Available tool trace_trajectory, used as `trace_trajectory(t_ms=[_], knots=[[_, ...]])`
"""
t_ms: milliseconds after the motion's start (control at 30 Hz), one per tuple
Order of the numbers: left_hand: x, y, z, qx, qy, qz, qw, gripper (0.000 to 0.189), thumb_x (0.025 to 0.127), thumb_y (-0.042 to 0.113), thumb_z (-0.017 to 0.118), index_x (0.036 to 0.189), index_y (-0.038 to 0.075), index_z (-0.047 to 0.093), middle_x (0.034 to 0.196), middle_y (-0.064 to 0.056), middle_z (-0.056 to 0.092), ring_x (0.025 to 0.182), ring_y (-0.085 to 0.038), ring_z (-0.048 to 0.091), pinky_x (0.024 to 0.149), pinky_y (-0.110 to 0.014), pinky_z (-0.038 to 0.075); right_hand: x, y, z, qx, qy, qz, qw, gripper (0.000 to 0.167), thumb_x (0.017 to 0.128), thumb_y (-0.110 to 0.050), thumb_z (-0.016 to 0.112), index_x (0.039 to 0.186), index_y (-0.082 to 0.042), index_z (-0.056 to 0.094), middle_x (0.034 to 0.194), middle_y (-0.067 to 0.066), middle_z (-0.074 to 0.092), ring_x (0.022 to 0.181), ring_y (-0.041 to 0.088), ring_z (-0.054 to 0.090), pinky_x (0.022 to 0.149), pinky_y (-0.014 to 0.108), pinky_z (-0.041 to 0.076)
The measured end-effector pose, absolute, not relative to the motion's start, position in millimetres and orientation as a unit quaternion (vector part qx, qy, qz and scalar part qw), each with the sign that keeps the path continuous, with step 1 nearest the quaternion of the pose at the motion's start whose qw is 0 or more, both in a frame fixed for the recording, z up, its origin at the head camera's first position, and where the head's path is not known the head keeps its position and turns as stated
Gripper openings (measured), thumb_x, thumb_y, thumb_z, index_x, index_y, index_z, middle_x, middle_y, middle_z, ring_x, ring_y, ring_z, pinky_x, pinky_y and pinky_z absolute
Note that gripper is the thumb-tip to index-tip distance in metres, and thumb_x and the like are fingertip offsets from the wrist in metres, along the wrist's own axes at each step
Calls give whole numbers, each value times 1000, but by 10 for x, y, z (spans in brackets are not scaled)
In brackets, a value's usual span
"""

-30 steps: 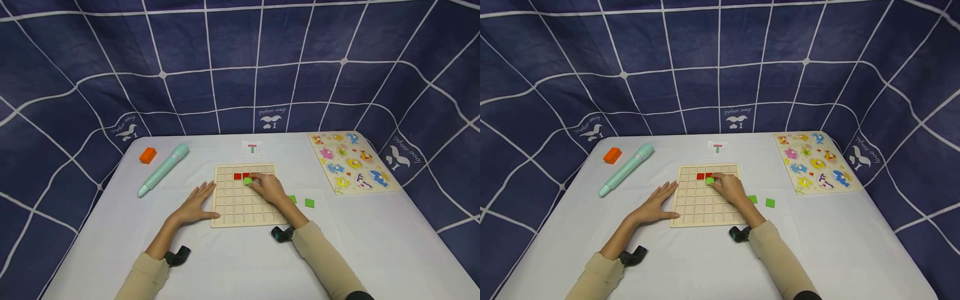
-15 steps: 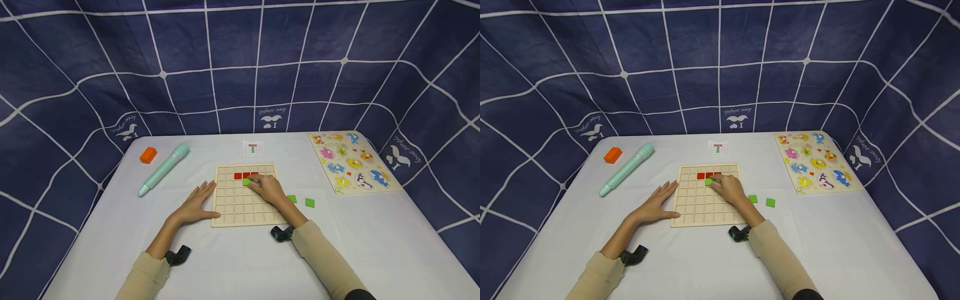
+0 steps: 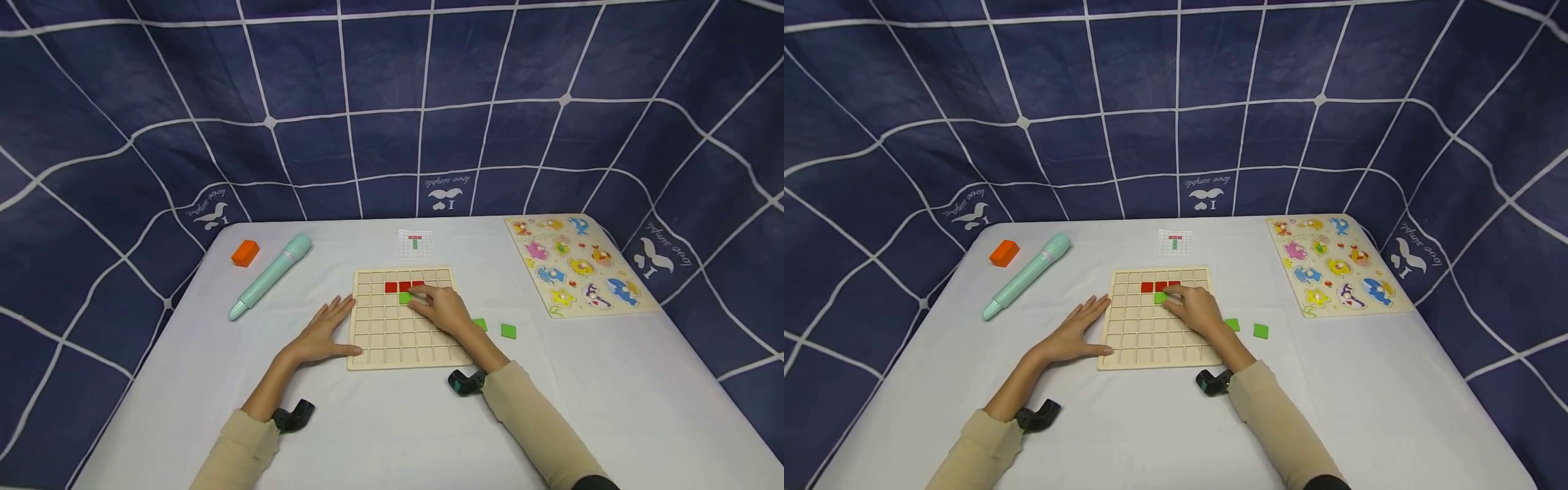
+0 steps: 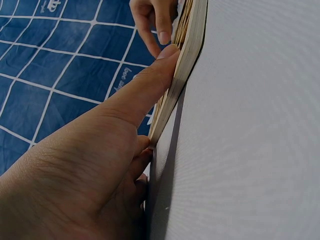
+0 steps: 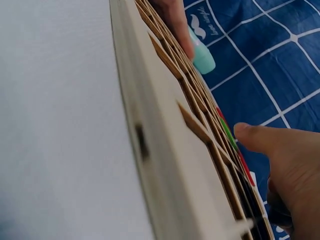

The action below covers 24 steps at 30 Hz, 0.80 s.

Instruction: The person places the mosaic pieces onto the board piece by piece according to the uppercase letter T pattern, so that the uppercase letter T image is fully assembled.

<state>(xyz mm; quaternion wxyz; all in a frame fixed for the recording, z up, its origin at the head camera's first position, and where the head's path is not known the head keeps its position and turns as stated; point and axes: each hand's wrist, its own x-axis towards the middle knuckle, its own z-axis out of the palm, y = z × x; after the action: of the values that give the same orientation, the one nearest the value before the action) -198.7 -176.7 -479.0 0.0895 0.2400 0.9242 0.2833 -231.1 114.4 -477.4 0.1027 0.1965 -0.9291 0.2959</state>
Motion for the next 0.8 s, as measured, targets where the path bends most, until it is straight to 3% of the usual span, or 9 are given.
trace_trajectory(t_ms=[167, 300, 433, 800], knots=[[-1979, -1754, -4784, 239, 923, 287, 92, 110, 66, 59, 73, 148, 9, 19, 153, -4, 14, 140, -26, 2, 112, -44, -1, -2212, 1278, -4744, 202, -927, 301, 98, 36, 81, -37, 70, 110, -17, 69, 51, -3, 49, 47, 6, 34, 50, 26, 37], [-1992, -1758, -4786, 238, 924, 284, 92, 111, 66, 60, 72, 148, 9, 18, 153, -3, 14, 140, -25, 1, 112, -43, -1, -2115, 1450, -4713, 215, -924, 302, 94, 36, 81, -37, 70, 112, -18, 68, 46, -8, 36, 43, 5, 27, 43, 25, 28], [-2003, -1760, -4796, 237, 924, 285, 92, 112, 65, 62, 71, 148, 9, 19, 153, -3, 14, 140, -25, 1, 112, -43, 0, -2013, 1658, -4689, 230, -921, 299, 97, 36, 81, -39, 69, 111, -19, 68, 47, -12, 33, 42, 2, 24, 41, 21, 24], [-2008, -1754, -4801, 236, 925, 284, 92, 112, 65, 63, 71, 148, 9, 20, 153, -3, 15, 140, -25, 2, 112, -44, 0, -1778, 2269, -4715, 227, -923, 288, 118, 36, 78, -35, 73, 109, -18, 69, 49, -14, 28, 44, 0, 22, 40, 19, 22]])
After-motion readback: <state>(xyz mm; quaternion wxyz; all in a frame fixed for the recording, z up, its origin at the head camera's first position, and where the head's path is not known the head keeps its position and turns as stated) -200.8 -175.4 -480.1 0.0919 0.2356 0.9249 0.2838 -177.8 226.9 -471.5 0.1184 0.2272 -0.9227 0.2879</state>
